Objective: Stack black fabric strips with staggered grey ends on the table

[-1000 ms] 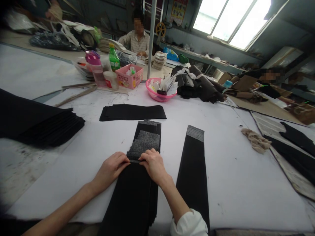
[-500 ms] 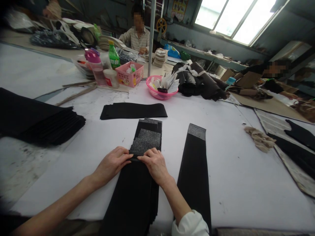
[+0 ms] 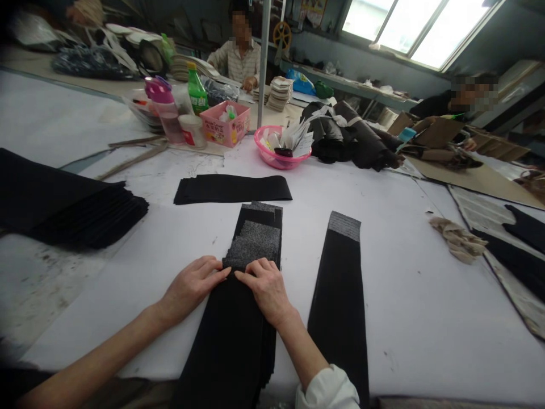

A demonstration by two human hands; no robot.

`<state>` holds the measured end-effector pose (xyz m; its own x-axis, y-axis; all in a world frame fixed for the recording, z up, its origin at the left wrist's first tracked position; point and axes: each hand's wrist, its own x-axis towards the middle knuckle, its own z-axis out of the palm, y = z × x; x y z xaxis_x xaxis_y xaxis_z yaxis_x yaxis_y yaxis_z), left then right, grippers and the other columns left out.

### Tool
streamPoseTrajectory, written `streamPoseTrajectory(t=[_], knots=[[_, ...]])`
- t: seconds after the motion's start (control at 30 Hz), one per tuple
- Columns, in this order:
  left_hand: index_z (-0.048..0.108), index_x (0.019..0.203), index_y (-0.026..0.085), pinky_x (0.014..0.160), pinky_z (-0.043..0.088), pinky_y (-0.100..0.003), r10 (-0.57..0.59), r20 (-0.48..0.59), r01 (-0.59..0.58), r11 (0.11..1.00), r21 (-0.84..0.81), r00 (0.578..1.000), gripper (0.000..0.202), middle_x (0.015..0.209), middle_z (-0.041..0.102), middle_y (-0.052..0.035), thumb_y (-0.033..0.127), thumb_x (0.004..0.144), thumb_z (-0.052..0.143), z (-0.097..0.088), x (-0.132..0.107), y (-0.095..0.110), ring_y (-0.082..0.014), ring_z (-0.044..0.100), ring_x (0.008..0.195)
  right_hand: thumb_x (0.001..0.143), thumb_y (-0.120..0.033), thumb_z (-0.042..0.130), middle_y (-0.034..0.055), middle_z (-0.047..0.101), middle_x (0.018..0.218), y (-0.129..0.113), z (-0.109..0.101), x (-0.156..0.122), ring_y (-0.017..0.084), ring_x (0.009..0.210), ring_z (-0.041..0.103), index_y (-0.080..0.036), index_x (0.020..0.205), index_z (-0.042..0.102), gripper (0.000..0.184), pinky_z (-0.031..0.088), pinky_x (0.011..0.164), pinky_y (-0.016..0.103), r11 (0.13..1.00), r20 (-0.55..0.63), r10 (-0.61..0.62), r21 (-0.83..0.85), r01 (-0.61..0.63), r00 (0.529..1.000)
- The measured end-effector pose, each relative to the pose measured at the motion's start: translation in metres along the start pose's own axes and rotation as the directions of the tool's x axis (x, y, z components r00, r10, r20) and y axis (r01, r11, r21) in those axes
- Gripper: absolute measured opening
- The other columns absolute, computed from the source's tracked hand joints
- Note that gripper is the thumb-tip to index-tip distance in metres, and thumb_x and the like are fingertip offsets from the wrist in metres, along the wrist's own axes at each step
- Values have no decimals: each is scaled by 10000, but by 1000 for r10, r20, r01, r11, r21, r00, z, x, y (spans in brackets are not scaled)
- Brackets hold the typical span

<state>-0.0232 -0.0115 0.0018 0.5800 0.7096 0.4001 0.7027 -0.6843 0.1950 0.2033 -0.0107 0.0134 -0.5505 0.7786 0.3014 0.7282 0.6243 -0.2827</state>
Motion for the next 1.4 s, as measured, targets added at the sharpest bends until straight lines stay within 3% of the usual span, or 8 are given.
streamPoseTrajectory(t=[0.13,0.4,0.8,1.13,1.4], knots=[[583,1182,163,940,507,-412,48,19,-49,995,88,999,319,1074,585,-90,78,885,507,0,-3,0,-230,517,1078,976,-232,485,33,606,961,-2,0,-2,165,890,511,-297,1140,657,246,402,760,310,1000,-6,-5,4,5,1000],[569,1183,102,949,508,-377,107,23,-109,983,151,994,310,1059,607,-96,70,879,512,-2,-3,3,-225,534,1069,978,-235,478,36,597,975,-3,2,-3,172,908,501,-292,1145,649,246,398,783,321,1000,-4,5,7,-5,1000],[583,1172,124,944,504,-352,175,3,-173,972,156,985,290,1123,616,-79,92,891,519,-1,-3,1,-211,537,1097,983,-240,465,49,589,969,-1,6,-4,182,914,491,-278,1144,646,246,384,785,336,999,-22,-7,45,8,1000],[574,1181,127,956,502,-357,178,44,-183,971,155,983,296,1107,612,-79,98,892,518,-2,-2,2,-210,543,1095,981,-226,472,45,587,955,-2,2,-1,179,915,499,-262,1139,638,232,383,799,342,999,-20,-38,7,38,999],[549,1223,137,941,500,-355,246,92,-260,945,201,965,327,1119,607,-82,103,901,506,-3,2,4,-215,537,1121,979,-220,475,45,573,892,-1,-4,-8,180,889,487,-225,1111,645,215,394,794,341,998,3,-60,-21,60,998]])
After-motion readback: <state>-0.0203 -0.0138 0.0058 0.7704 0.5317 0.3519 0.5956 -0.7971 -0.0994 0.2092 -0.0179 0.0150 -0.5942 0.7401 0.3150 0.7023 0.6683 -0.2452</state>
